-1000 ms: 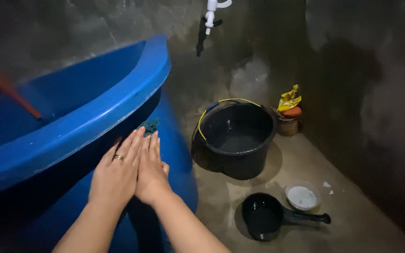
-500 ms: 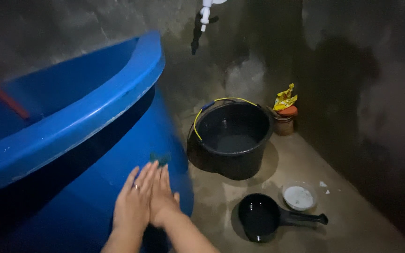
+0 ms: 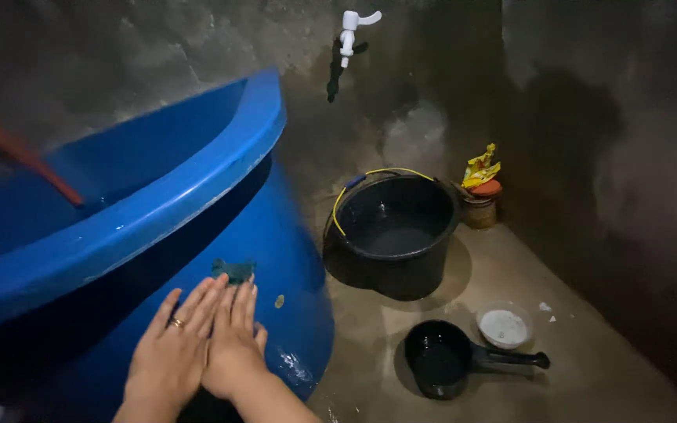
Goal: Scrubbing and cleaning the exterior surface of a large blue water tub with a sponge.
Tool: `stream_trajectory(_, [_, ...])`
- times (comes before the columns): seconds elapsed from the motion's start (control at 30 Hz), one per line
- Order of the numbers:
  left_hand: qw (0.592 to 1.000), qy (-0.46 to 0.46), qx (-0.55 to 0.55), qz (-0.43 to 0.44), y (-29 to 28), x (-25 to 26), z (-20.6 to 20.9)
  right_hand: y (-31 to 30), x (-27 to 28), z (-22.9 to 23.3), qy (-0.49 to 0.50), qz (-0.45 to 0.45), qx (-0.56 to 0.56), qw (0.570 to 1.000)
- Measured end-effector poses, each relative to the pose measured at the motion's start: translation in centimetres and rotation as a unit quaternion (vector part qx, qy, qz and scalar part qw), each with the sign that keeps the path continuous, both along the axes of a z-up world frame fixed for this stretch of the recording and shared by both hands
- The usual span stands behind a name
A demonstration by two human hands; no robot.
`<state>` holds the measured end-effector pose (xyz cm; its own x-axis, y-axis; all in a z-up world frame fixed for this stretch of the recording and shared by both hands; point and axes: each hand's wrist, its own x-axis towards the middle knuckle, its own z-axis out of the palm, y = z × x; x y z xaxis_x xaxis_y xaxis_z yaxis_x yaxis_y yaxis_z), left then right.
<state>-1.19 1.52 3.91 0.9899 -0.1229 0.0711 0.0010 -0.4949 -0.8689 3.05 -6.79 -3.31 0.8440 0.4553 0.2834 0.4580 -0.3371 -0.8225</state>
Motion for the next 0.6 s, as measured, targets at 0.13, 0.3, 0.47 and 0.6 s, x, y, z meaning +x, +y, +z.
stream_trajectory(0.13, [0.997,-0.054,0.051,-0.018,0.1,0.0,3.8,-0.4,0.2,4.0,-0.078,-0.029,0.073,0.994])
stream_trajectory(0.3, [0.994,-0.078,-0.07,-0.031,0.3,0.1,6.9,0.2,0.9,6.4,-0.124,-0.058,0.111,0.984])
stream_trajectory(0.47, [0.987,-0.126,-0.056,-0.08,1.6,1.0,4.7,-1.6,0.3,7.6,-0.103,-0.046,0.083,0.99])
stream_trajectory(0.6, [0.991,-0.124,0.011,-0.049,0.6,1.9,3.0,-1.6,1.1,6.5,-0.102,-0.047,0.026,0.993])
